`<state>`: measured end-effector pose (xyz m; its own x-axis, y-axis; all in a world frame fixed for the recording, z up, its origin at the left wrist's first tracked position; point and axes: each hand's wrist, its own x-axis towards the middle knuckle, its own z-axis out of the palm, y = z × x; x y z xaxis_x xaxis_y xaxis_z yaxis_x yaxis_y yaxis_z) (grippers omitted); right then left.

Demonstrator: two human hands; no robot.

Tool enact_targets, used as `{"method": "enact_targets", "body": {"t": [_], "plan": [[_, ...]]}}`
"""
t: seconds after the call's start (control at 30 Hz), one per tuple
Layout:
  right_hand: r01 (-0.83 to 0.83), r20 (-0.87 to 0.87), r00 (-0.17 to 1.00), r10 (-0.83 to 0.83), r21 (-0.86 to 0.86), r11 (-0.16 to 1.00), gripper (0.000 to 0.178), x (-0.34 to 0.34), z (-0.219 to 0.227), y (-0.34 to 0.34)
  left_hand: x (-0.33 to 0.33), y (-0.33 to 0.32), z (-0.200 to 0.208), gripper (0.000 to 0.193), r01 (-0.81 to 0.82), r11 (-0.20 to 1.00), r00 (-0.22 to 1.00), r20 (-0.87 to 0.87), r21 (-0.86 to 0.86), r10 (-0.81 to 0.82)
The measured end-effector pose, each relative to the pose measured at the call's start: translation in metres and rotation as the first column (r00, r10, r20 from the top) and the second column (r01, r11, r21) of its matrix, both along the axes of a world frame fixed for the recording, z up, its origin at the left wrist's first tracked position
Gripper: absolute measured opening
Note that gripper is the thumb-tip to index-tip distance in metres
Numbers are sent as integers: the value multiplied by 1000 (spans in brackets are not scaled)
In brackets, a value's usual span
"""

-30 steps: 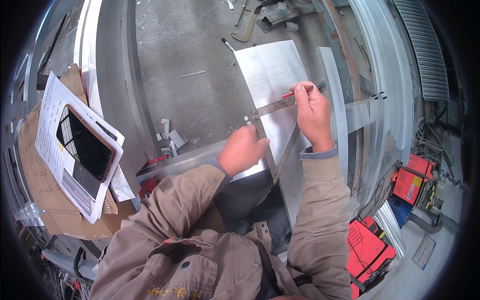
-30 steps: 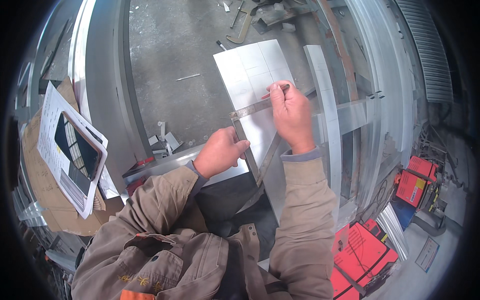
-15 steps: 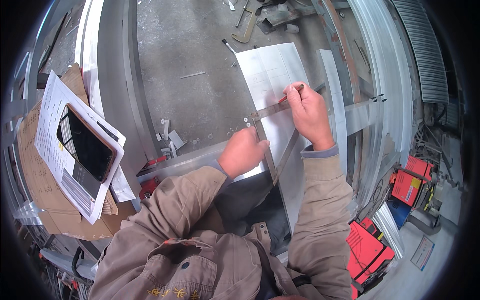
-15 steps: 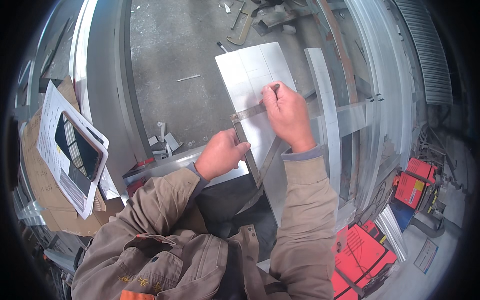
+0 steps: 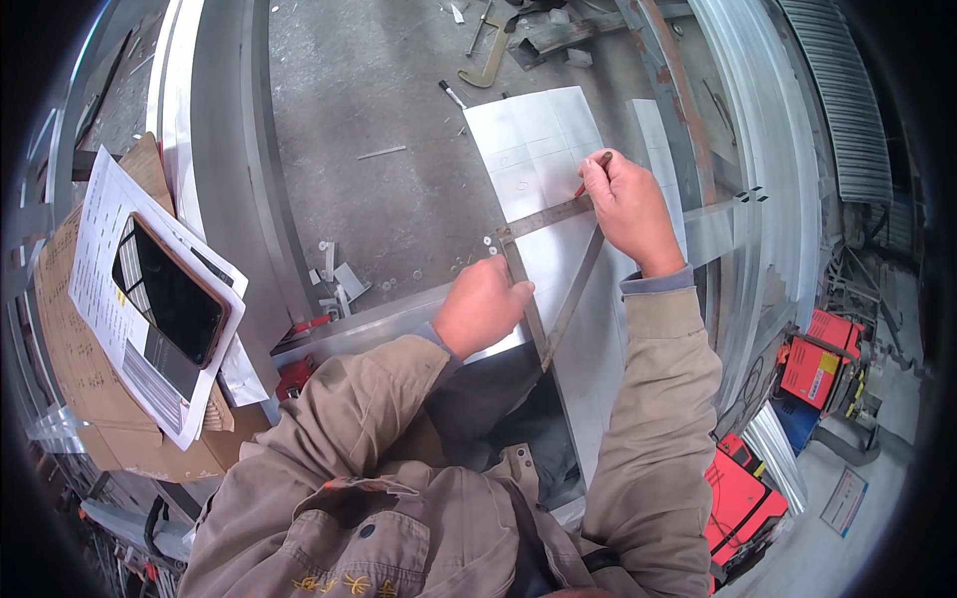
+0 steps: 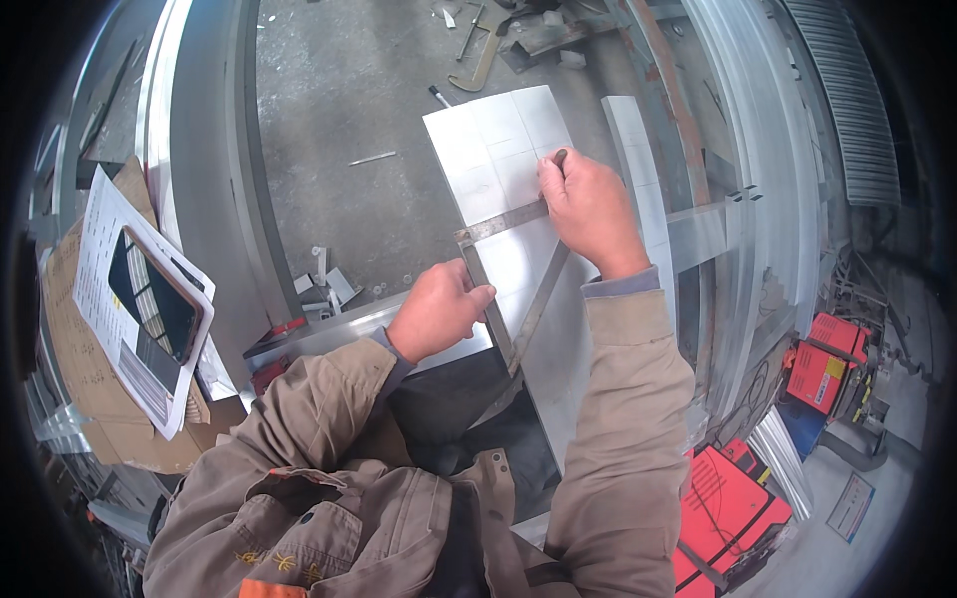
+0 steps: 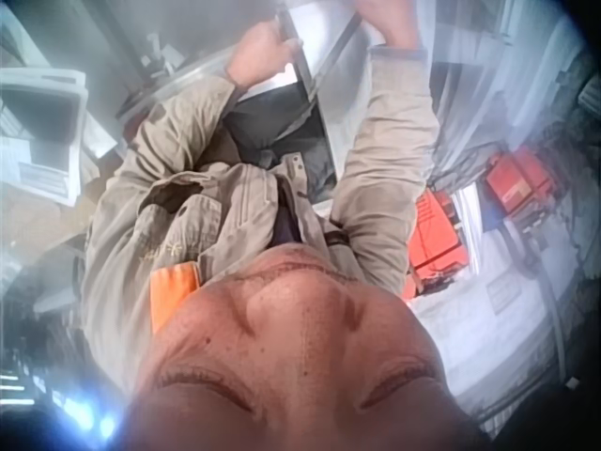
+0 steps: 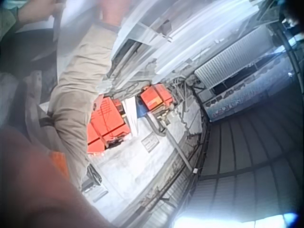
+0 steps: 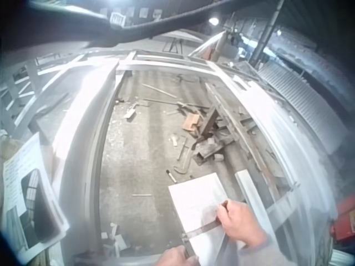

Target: The person measures and marks metal sheets using a square ruler and a red marker. They align the ruler on the sheet, draw straight lines, and occasionally lift or reposition the sheet to continue marking.

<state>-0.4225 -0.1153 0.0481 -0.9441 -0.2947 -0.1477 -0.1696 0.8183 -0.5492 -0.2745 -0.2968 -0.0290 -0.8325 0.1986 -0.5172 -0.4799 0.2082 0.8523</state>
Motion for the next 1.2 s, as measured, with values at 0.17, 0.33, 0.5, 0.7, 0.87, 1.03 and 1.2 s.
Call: {"method": "enact_targets", "body": {"t": [0.17,0.33,0.5,0.7,0.87,1.03,1.2], "plan": [[-24,56,998,28,-71,997,35,2,4,-11,0,0,2,31,3,1000,1000,6,-4,-3],[-70,143,987,78,-64,995,36,-2,1,-22,0,0,3,35,-37,999,998,41,4,37],[-122,147,982,122,-8,992,38,-9,-1,-24,-2,-3,9,34,-32,999,997,72,37,29],[-126,96,987,127,-11,992,40,-4,1,-25,1,-1,3,35,-27,999,999,31,18,26],[-121,54,991,121,-5,993,38,2,-1,-21,1,0,1,35,-25,1000,999,28,4,25],[-49,31,998,50,-16,999,35,-4,-4,-4,1,0,1,33,4,1000,1000,16,3,-4],[23,42,999,-23,-9,1000,33,-9,2,8,2,2,-2,34,-41,999,998,42,14,41]]}}
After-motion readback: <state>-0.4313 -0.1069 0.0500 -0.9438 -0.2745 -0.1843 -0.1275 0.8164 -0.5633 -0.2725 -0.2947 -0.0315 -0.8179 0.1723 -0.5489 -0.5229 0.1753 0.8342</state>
